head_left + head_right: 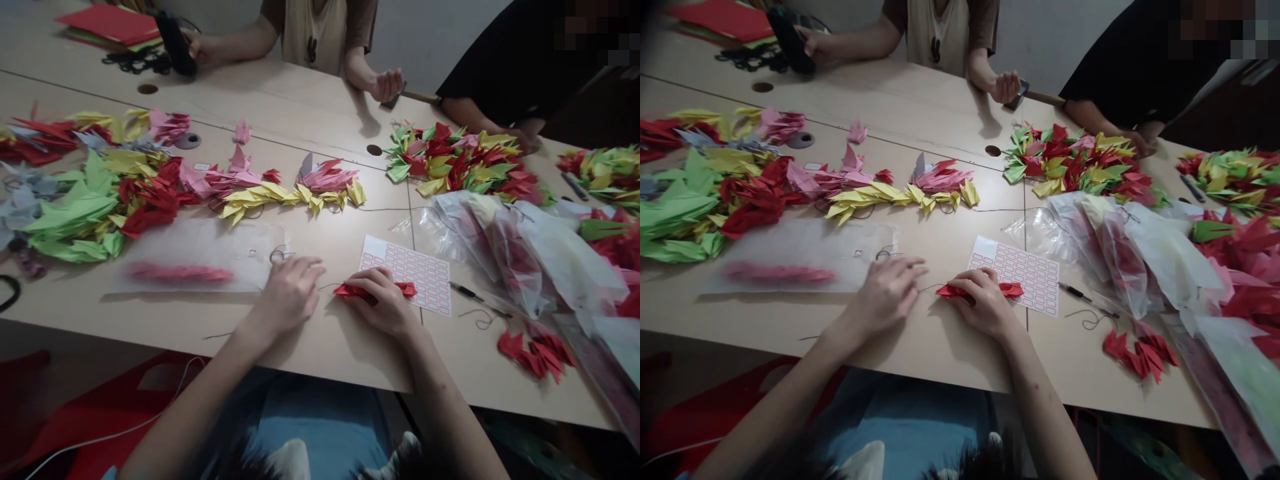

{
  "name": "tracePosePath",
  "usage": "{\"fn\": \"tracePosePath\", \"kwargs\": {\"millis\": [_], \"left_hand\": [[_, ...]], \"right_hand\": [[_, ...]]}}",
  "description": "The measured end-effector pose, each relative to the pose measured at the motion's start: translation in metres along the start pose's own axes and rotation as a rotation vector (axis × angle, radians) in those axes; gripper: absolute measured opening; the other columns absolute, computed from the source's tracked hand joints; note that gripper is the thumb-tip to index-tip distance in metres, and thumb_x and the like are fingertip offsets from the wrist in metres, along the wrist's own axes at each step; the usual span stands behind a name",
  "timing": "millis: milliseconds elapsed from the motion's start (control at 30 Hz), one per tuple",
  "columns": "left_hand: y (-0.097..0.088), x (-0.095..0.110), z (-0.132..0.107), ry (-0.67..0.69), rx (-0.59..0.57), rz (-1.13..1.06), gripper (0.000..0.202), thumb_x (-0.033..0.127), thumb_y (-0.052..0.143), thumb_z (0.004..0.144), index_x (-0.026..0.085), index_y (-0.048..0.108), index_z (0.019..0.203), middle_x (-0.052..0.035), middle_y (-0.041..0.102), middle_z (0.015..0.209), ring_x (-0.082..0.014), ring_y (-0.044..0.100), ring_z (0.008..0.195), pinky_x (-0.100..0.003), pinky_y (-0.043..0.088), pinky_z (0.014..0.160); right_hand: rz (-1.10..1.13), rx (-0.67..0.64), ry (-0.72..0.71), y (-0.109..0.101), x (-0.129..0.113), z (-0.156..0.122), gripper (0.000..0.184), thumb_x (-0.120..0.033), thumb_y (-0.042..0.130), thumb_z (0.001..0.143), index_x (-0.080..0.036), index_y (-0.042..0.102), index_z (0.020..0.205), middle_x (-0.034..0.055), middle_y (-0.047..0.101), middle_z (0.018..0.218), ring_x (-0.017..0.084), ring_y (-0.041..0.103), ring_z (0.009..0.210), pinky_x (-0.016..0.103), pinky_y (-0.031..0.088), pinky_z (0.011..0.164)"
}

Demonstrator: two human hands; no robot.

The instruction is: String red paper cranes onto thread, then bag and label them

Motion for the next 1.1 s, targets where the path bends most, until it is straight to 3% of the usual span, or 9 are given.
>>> {"fn": "tracePosePath", "kwargs": {"millis": [100, 200, 433, 700, 900, 1000, 1100], "left_hand": [[0.029, 0.025, 0.002, 0.07, -0.149, -0.074, 0.02, 0.019, 0.047, 0.09, 0.016, 0.061, 0.105, -0.0071, 0.065, 0.101, -0.0215, 0.056, 0.095, -0.037, 0.04, 0.086], [0.039, 0.024, 0.003, 0.059, -0.182, -0.099, 0.019, 0.023, 0.046, 0.093, 0.016, 0.063, 0.089, -0.0053, 0.063, 0.085, -0.0194, 0.057, 0.082, -0.034, 0.043, 0.079], [0.027, -0.005, -0.002, -0.02, -0.126, -0.134, 0.016, 0.016, 0.049, 0.09, 0.014, 0.063, 0.083, -0.0046, 0.061, 0.081, -0.019, 0.056, 0.083, -0.033, 0.044, 0.081], [0.004, -0.015, -0.015, -0.001, -0.025, 0.006, 0.018, 0.011, 0.046, 0.086, 0.016, 0.059, 0.075, -0.0051, 0.06, 0.075, -0.0207, 0.055, 0.079, -0.034, 0.043, 0.072], [-0.011, -0.029, -0.022, -0.041, -0.018, 0.068, 0.015, 0.008, 0.05, 0.082, 0.018, 0.06, 0.076, -0.0038, 0.064, 0.076, -0.0228, 0.054, 0.079, -0.037, 0.04, 0.072], [-0.01, -0.034, -0.024, -0.058, -0.038, 0.065, 0.017, 0.014, 0.047, 0.085, 0.019, 0.06, 0.076, -0.0048, 0.065, 0.077, -0.0233, 0.055, 0.079, -0.038, 0.04, 0.071], [-0.012, -0.04, -0.027, -0.056, -0.04, 0.064, 0.019, 0.02, 0.045, 0.088, 0.019, 0.061, 0.079, -0.0058, 0.065, 0.079, -0.0234, 0.055, 0.081, -0.038, 0.04, 0.073]], "right_hand": [[0.001, 0.012, -0.013, -0.003, -0.001, -0.001, 0.02, -0.019, 0.055, 0.087, -0.024, 0.064, 0.103, 0.006, 0.067, 0.094, 0.02, 0.058, 0.088, 0.041, 0.044, 0.083], [-0.045, 0.018, -0.002, -0.003, 0.001, -0.002, 0.024, -0.021, 0.055, 0.087, -0.026, 0.063, 0.109, 0.0067, 0.067, 0.096, 0.022, 0.058, 0.089, 0.043, 0.045, 0.083], [-0.243, -0.014, -0.014, -0.002, -0.001, -0.001, 0.017, -0.022, 0.051, 0.091, -0.025, 0.064, 0.102, 0.0047, 0.068, 0.094, 0.02, 0.058, 0.085, 0.045, 0.035, 0.09], [-0.302, 0.007, 0.011, -0.015, 0.004, 0.0, 0.013, -0.024, 0.05, 0.093, -0.026, 0.062, 0.098, 0.0019, 0.069, 0.092, 0.02, 0.061, 0.086, 0.045, 0.031, 0.091], [-0.288, -0.001, -0.001, -0.01, 0.0, 0.002, 0.012, -0.023, 0.051, 0.092, -0.026, 0.061, 0.097, 0.0011, 0.069, 0.09, 0.02, 0.062, 0.084, 0.046, 0.031, 0.092], [-0.284, -0.043, 0.001, -0.008, 0.001, 0.001, 0.018, -0.023, 0.05, 0.092, -0.029, 0.06, 0.105, 0.0021, 0.069, 0.097, 0.022, 0.061, 0.089, 0.048, 0.029, 0.095], [-0.261, -0.022, 0.002, -0.026, 0.01, -0.004, 0.036, -0.032, 0.057, 0.088, -0.029, 0.052, 0.124, 0.0072, 0.066, 0.112, 0.026, 0.06, 0.101, 0.051, 0.029, 0.097]]}}
Point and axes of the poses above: each hand's wrist, its own z-axis towards the middle knuckle, its own y-axis out of the palm, x = y × z, the point moved 10 cm from there along z, towards the middle knuckle
